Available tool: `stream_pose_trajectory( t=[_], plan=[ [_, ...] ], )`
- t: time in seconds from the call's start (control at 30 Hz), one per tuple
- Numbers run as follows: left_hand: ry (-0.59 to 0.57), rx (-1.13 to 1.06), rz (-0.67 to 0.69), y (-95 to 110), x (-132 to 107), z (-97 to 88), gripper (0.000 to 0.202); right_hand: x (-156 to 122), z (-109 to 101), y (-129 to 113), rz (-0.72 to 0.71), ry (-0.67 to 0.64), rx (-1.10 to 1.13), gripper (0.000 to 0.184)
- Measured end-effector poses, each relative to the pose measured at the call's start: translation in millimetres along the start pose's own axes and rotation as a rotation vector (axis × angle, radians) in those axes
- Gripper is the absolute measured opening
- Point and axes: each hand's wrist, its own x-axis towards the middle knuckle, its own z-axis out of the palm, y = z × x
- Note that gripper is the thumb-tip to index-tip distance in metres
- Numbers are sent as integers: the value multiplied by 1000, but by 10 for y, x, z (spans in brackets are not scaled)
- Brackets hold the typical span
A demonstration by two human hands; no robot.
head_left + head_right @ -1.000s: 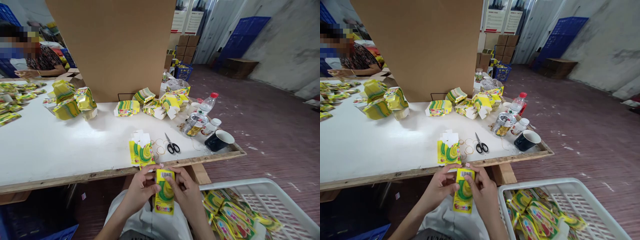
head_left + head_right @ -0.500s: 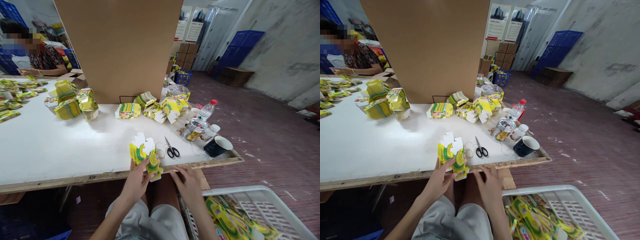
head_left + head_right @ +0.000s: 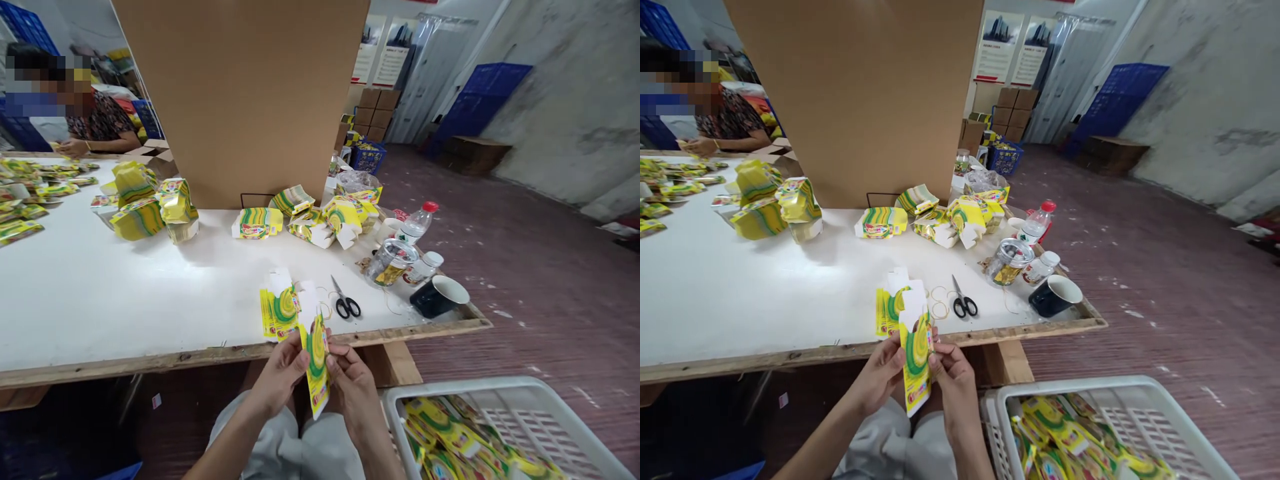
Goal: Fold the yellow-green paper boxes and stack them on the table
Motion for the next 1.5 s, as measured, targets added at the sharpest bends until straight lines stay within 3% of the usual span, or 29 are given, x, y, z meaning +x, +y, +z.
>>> stream_pose_trajectory(
  t=[0.1, 0.27, 0.4, 0.47, 0.53, 0.63, 0.87, 0.93, 1.1, 1.2, 1.33, 1.5],
  plan=[
    [3, -70, -29, -36, -7, 26, 50, -78, 66, -49, 37, -27, 112, 35],
    [179, 32, 37, -101, 5, -14, 39, -114, 122, -108, 3, -34, -12, 33],
    [204, 195, 62, -130, -6, 26, 46, -128, 142, -58, -67, 62, -126, 33],
    [228, 256, 96, -107, -35, 39, 60, -126, 124, -53, -121, 77, -162, 29],
    [197, 300, 104, -50, -73, 30, 73, -120, 85, -79, -168, 30, -165, 36],
    [63, 351, 54, 77, -125, -9, 67, -109, -4, -160, -189, -117, -162, 54],
    [-70, 160, -101, 201, -179, -25, 41, -51, -161, -352, -183, -286, -291, 20],
    [-91, 94, -108, 182, -189, -19, 45, -24, -167, -396, -197, -302, -347, 18],
    [-86, 7, -204, 151, -193, -64, 77, -9, -151, -418, -206, -347, -406, 25],
    [-63, 34, -202, 144, -176, -79, 68, -24, -146, -381, -209, -249, -425, 27],
    [4, 236, -125, 118, -153, -47, 49, -26, -160, -374, -235, -40, -365, 46],
    [-28, 463, -46, 73, -161, -28, 43, -20, -134, -415, -69, -232, -363, 42]
  ],
)
